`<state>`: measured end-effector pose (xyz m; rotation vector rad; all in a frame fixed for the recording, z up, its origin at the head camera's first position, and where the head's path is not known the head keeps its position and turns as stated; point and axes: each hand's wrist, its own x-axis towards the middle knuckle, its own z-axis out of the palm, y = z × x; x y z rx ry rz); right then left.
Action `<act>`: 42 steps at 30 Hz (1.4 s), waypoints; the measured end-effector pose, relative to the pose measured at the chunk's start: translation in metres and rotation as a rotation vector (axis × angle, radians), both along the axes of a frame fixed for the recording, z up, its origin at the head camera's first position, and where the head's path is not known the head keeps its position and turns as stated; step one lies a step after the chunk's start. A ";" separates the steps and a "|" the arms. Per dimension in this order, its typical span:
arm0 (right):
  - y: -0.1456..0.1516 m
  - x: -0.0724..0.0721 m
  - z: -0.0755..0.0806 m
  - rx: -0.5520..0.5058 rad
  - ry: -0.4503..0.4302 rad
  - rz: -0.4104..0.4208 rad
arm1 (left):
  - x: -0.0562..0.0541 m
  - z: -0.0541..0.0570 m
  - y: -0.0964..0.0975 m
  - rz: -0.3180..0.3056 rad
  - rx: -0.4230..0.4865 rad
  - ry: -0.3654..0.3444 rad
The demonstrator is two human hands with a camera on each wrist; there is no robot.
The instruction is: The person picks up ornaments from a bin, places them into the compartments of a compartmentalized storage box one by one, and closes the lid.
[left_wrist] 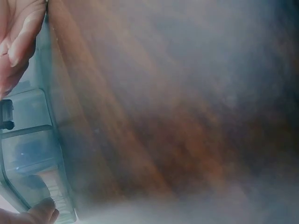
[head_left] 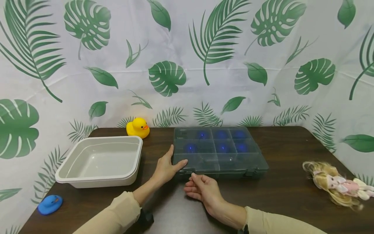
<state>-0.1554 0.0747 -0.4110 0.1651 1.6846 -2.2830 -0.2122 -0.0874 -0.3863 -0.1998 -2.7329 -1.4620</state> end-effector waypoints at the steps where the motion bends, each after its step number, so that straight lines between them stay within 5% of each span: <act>1: 0.000 -0.001 0.000 0.010 -0.002 0.005 | 0.000 0.000 0.000 -0.004 0.003 0.000; 19: 0.015 0.001 -0.002 0.043 -0.049 0.109 | 0.002 -0.002 0.003 -0.023 -0.021 -0.025; 24: 0.045 0.008 -0.003 0.055 -0.054 0.140 | -0.001 0.010 0.006 -0.033 0.030 0.169; 28: 0.074 0.014 0.000 0.038 -0.053 0.117 | -0.004 0.025 0.025 -0.156 0.101 0.328; 34: 0.113 0.025 0.000 0.040 -0.072 0.057 | -0.005 0.026 0.079 -0.375 0.055 0.294; 42: 0.154 0.028 0.004 0.040 -0.113 -0.160 | -0.008 0.025 0.132 -0.504 -0.019 0.291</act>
